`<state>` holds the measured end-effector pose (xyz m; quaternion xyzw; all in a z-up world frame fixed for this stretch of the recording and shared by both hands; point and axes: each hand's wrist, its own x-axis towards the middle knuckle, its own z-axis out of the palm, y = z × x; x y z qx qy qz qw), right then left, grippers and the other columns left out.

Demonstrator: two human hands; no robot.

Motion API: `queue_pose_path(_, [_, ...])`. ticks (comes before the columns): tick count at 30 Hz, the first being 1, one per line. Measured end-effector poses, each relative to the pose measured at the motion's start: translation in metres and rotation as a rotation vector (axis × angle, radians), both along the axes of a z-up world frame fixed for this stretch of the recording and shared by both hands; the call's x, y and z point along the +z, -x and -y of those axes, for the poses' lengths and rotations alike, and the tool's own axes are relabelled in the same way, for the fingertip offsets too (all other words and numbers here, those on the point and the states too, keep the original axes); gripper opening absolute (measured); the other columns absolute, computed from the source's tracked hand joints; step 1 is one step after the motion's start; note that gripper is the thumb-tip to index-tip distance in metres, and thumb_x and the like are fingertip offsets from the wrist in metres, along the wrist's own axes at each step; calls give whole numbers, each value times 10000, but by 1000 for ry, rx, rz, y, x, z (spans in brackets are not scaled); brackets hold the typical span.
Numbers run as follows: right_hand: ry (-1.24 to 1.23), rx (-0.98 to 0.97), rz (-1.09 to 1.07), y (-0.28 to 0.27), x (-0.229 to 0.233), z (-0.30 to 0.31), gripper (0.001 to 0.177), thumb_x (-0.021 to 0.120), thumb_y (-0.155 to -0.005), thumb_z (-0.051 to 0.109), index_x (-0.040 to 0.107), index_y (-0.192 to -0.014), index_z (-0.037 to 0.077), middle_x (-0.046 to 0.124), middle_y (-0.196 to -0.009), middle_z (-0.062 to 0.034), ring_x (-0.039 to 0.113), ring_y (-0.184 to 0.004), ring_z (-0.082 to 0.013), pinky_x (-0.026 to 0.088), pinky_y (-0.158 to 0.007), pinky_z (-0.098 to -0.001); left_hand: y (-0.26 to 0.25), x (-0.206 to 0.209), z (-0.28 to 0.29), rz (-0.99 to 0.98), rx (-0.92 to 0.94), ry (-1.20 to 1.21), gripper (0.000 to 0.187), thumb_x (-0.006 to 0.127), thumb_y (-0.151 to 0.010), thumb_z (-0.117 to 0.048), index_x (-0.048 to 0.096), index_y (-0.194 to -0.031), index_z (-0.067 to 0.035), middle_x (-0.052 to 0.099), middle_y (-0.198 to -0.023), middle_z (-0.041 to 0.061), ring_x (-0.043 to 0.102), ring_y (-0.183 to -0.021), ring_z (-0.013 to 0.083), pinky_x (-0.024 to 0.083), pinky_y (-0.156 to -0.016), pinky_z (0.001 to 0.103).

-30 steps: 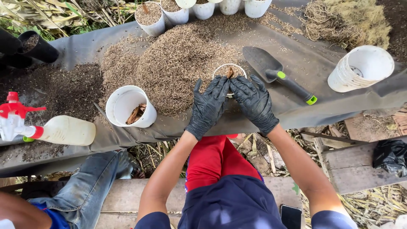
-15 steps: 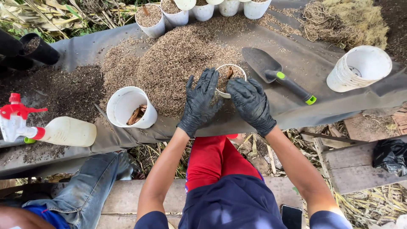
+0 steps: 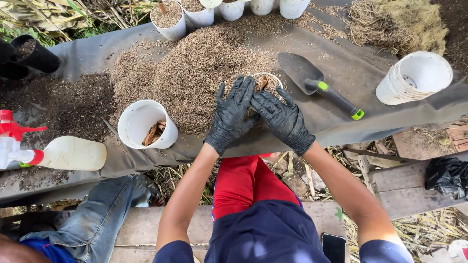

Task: Planting plant cuttings into small plastic cups filled with soil and spraying them with water.

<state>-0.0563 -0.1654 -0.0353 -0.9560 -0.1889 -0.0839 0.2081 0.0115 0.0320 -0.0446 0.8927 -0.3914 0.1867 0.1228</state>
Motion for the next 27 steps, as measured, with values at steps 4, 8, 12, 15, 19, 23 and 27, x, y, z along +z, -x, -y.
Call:
queue_pose_path(4, [8, -18, 89, -4, -28, 4, 493, 354, -1123, 352, 381, -1589, 193, 329, -1674, -69, 277, -1544, -232, 70, -1337, -481, 2, 2, 4, -16, 60, -89, 950, 422, -893, -717, 171, -1664, -221, 275, -1710, 20, 234, -1571, 247, 76, -1253, 588])
queue_pose_path(8, [283, -24, 356, -6, -36, 7, 489, 503, -1078, 216, 446, -1563, 233, 465, -1595, -30, 390, -1492, -186, 204, -1287, -501, 4, 9, 3, -30, 45, -72, 943, 445, -891, -707, 202, -1657, -214, 353, -1680, 47, 290, -1553, 263, 88, -1244, 617])
queue_pose_path(12, [245, 37, 374, -13, -50, 18, 555, 516, -1045, 225, 409, -1589, 253, 420, -1627, -3, 362, -1505, -183, 198, -1288, -516, 22, 46, 2, 64, 100, -102, 798, 463, -1013, -571, 251, -1655, -147, 404, -1664, 78, 316, -1539, 323, 98, -1255, 615])
queue_pose_path(15, [208, -55, 578, -7, -30, 27, 556, 627, -990, 227, 531, -1536, 263, 507, -1588, -16, 460, -1456, -230, 291, -1218, -508, 7, 24, 5, 2, 47, -58, 1014, 620, -852, -686, 240, -1650, -188, 353, -1678, 75, 267, -1558, 327, 153, -1227, 621])
queue_pose_path(19, [189, -193, 399, 6, 10, 33, 694, 508, -1024, 637, 480, -1569, 208, 484, -1609, -59, 358, -1517, -255, 129, -1236, -544, 9, 19, 8, -22, 27, -44, 955, 583, -893, -654, 232, -1651, -189, 343, -1682, 69, 250, -1566, 317, 134, -1243, 596])
queue_pose_path(23, [275, -180, 297, -4, 6, 34, 778, 448, -1002, 663, 376, -1629, 208, 395, -1677, -80, 271, -1559, -333, 50, -1233, -617, 6, 13, 11, -11, 14, -64, 951, 594, -887, -645, 250, -1646, -186, 367, -1667, 78, 255, -1560, 330, 144, -1226, 614])
queue_pose_path(27, [251, -87, 188, -6, 15, 36, 738, 436, -1030, 573, 314, -1652, 194, 296, -1716, -109, 179, -1581, -385, -16, -1231, -671, 2, 10, 9, -52, -13, -2, 877, 440, -942, -671, 221, -1660, -217, 350, -1685, 53, 218, -1577, 321, 102, -1236, 602])
